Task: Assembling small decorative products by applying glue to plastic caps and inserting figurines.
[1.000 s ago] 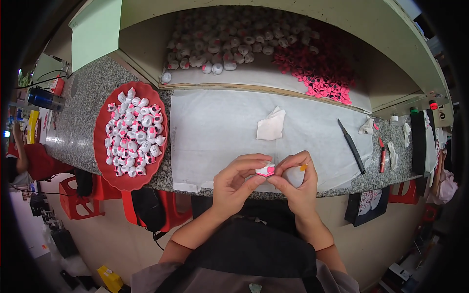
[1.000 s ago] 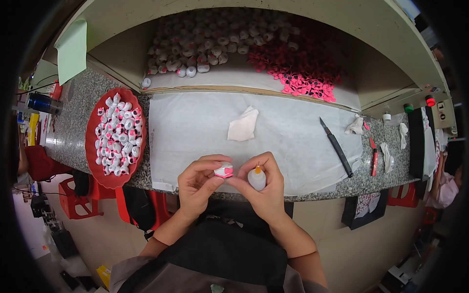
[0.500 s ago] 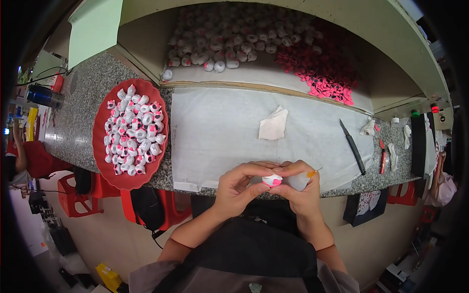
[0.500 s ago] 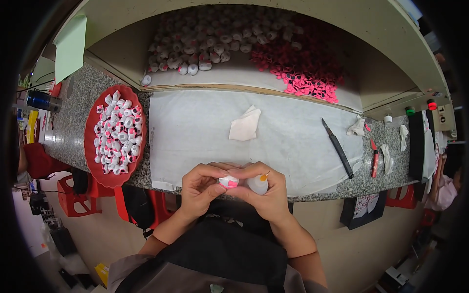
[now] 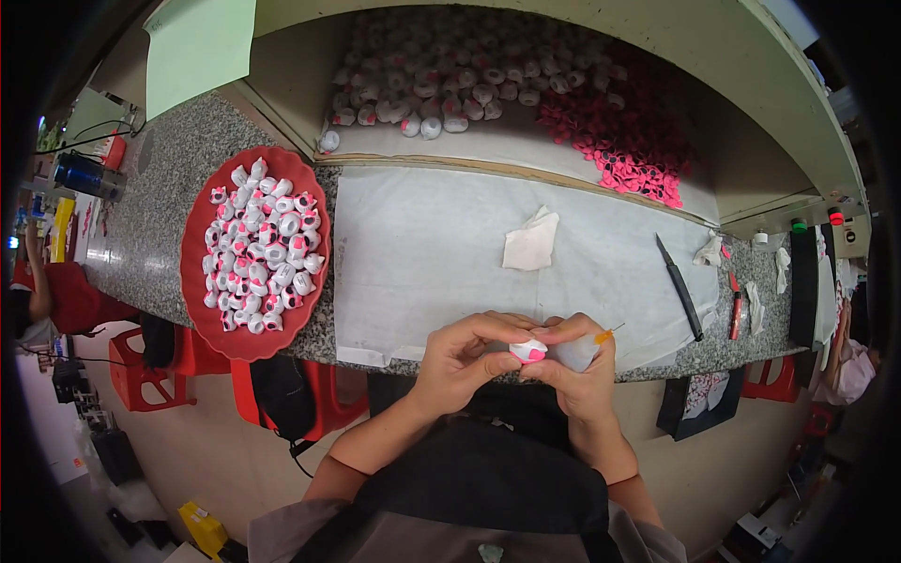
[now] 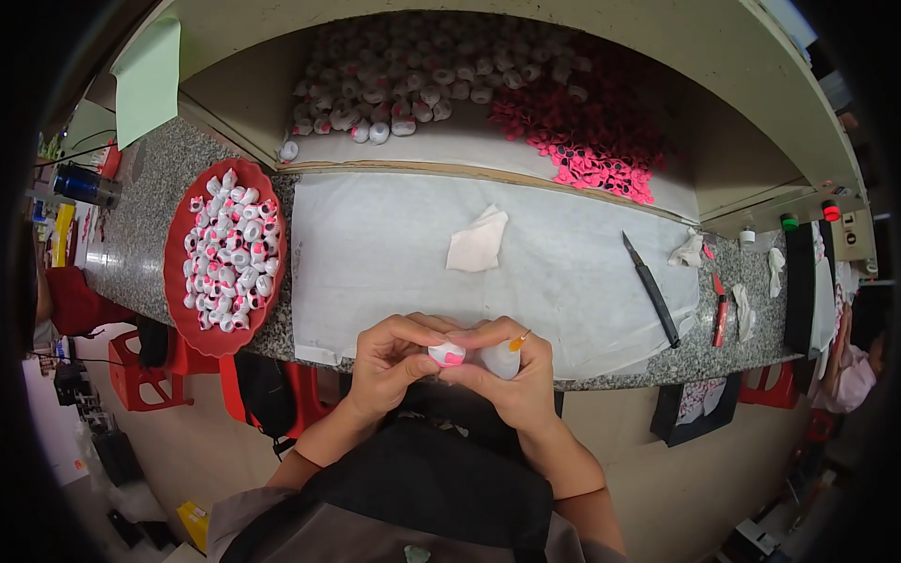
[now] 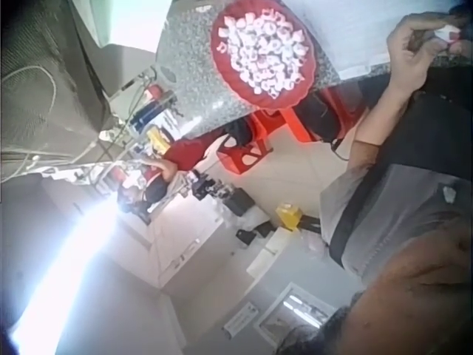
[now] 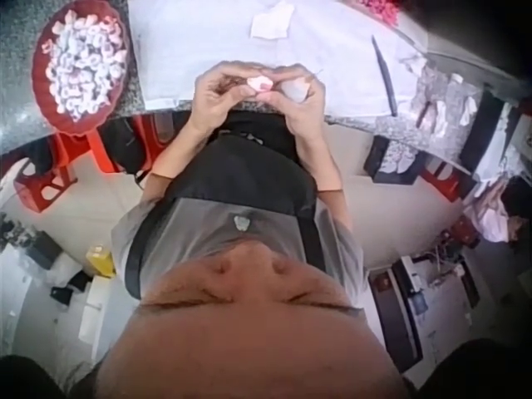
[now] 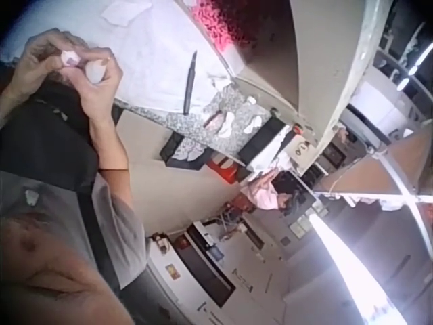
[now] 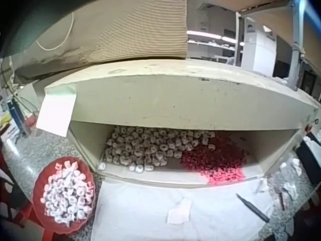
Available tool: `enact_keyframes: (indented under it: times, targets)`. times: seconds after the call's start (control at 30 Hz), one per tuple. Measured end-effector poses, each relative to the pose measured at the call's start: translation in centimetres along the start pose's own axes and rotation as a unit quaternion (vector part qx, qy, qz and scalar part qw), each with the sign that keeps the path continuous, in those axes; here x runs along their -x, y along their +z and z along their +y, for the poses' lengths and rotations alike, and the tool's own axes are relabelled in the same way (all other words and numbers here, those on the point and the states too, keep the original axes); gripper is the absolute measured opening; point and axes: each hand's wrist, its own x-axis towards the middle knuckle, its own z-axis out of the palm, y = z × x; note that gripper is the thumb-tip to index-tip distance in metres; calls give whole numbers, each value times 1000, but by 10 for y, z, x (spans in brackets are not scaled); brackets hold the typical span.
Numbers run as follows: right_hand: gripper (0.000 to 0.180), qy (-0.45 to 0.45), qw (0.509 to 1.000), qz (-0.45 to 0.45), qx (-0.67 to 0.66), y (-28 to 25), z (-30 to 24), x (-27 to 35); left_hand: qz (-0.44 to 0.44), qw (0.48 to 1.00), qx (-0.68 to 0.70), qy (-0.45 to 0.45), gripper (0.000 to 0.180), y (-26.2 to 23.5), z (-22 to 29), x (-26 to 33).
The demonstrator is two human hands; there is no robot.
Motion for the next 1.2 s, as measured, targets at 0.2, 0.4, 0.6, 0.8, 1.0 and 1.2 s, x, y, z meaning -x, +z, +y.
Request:
enact_keyframes:
  times: [0.2, 0.4, 0.6, 0.8, 1.0, 1.2]
  targets:
    - [25, 39, 999, 19, 6, 4, -4, 0, 14, 999, 32, -25, 22, -2, 1, 3]
    - [18, 19, 998, 48, 29, -4, -10, 1, 89, 990, 70, -83, 22, 0, 3, 3]
    - [16, -27, 990, 105, 91, 4, -10, -6, 129, 975, 128, -128, 23, 3, 5, 0]
    - [22, 23, 989, 37, 139, 14, -5, -13, 123, 989, 47, -67, 23, 3, 6, 3]
    - [22, 52, 995, 37, 83, 15, -3, -8, 110, 993, -50, -16, 23, 3, 8, 9]
    - [32, 39, 996, -14, 75, 12, -12, -12, 106, 944, -276, 147, 29, -7, 30, 6]
